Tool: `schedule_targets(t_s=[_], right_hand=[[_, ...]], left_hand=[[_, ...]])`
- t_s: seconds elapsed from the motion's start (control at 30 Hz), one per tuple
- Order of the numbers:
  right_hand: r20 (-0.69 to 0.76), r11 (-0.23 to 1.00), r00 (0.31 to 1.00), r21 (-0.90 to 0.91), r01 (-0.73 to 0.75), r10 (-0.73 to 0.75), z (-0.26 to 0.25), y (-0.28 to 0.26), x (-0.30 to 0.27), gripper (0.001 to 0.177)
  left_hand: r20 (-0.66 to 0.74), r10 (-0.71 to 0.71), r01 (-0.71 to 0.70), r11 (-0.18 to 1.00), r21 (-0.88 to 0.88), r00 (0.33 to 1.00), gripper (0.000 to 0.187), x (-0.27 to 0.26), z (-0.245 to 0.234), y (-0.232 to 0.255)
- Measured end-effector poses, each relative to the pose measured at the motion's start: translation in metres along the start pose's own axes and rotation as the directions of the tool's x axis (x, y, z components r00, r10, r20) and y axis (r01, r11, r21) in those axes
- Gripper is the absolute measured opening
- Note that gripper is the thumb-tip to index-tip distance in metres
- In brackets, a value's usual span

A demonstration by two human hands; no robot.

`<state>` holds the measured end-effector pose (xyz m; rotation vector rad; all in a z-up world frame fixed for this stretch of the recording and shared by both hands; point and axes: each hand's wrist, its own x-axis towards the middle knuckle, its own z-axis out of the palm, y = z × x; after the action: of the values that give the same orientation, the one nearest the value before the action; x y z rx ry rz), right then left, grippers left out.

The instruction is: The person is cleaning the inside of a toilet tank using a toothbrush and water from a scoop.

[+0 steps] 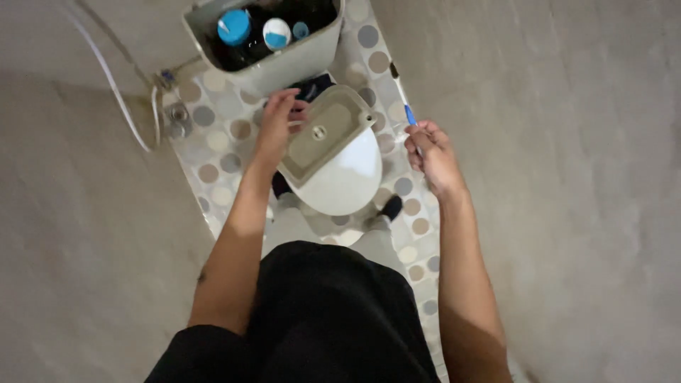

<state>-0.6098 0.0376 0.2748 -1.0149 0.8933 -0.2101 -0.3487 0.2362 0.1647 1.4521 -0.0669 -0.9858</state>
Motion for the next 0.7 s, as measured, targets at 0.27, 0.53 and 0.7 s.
schedule_targets(t_s=[0.27, 0.53, 0.7], right_hand=[[0.110, 0.946, 0.991, -0.322, -0.031, 0.070, -0.125, -0.058, -0.031, 0.032], [0.261, 0.902, 0.957, -0.431, 0.001, 0.124, -0.157, -0.097, 0.036, 0.023], [0.307, 0.797, 0.934, -0.602, 0.041, 0.184, -0.123, -0.117, 0.108, 0.020]], left_hand=[[-0.303, -0.171, 0.121, 0.977, -0.176, 0.938, 0.036, -0.091, 0.065, -0.151], [-0.356, -0.144, 0.083, 0.980, -0.182, 0.923, 0.035, -0.120, 0.116, -0.139], [-0.478, -0.058, -0.042, 0.980, -0.196, 0.877, 0.033, -0.104, 0.113, -0.118]])
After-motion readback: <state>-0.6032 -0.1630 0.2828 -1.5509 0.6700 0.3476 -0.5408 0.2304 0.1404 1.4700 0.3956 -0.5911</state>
